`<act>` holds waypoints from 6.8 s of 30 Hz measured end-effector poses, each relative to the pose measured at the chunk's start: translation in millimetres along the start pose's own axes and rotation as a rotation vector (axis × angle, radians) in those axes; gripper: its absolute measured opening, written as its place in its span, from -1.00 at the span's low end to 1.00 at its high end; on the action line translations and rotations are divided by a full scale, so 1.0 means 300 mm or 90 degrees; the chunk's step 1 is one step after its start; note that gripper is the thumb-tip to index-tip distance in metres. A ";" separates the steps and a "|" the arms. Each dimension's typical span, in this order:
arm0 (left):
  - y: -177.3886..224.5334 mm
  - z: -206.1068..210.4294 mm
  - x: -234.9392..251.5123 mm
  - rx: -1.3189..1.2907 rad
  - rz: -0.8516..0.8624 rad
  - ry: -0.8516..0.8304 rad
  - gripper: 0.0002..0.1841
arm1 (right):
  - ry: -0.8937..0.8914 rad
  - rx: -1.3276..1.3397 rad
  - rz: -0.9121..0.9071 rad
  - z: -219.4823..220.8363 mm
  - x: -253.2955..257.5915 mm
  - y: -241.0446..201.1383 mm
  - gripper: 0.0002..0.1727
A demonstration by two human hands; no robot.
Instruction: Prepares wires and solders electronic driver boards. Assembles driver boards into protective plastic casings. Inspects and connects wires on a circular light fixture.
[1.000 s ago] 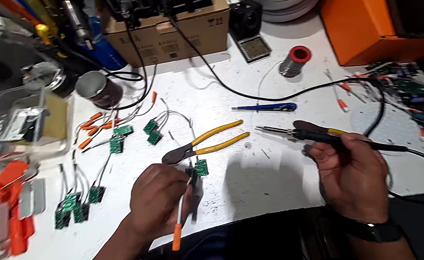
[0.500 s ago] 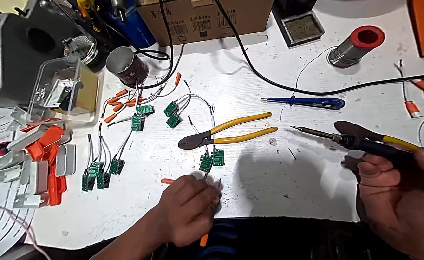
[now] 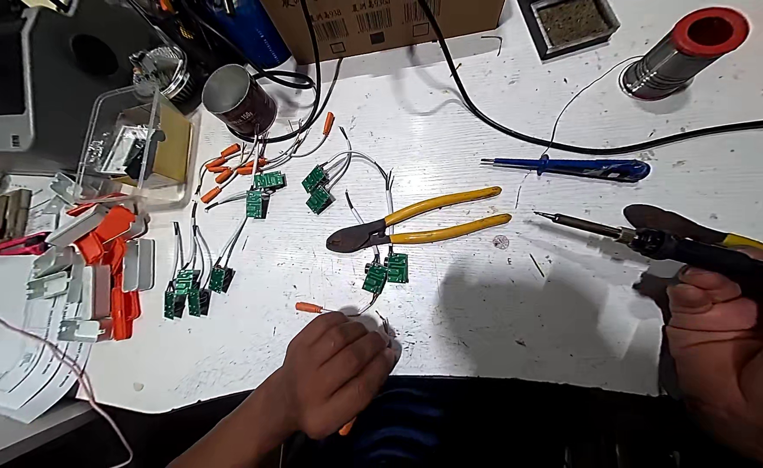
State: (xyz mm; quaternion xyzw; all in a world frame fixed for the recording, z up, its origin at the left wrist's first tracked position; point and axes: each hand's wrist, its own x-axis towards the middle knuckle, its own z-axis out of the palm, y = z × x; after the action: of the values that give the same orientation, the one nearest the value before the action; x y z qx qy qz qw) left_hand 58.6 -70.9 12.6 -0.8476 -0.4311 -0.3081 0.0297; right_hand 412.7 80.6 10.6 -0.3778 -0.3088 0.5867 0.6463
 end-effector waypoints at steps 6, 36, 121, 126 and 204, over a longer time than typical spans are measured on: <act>-0.006 -0.002 0.021 0.014 -0.006 0.034 -0.83 | -0.003 0.021 0.011 0.007 0.003 -0.006 -0.58; 0.002 0.000 0.086 0.064 -0.011 0.036 -0.89 | -0.086 0.111 0.068 0.110 -0.124 0.041 -0.69; -0.096 0.012 0.138 0.033 0.089 0.005 -0.91 | -0.083 0.080 0.140 0.207 -0.149 0.099 -0.89; -0.107 0.024 0.138 -0.008 0.084 -0.008 -0.89 | -0.078 0.078 0.135 0.211 -0.150 0.100 -0.90; 0.052 -0.042 0.434 -0.522 -0.348 0.130 -0.83 | -0.457 -0.216 -0.355 0.407 -0.127 0.132 -0.85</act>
State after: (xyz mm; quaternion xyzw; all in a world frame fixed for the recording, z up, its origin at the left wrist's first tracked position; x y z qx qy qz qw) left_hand 121.1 8.3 97.4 -0.6111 -0.4758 -0.5300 -0.3455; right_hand 284.5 59.1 42.5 -0.1544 -0.6931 0.4255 0.5610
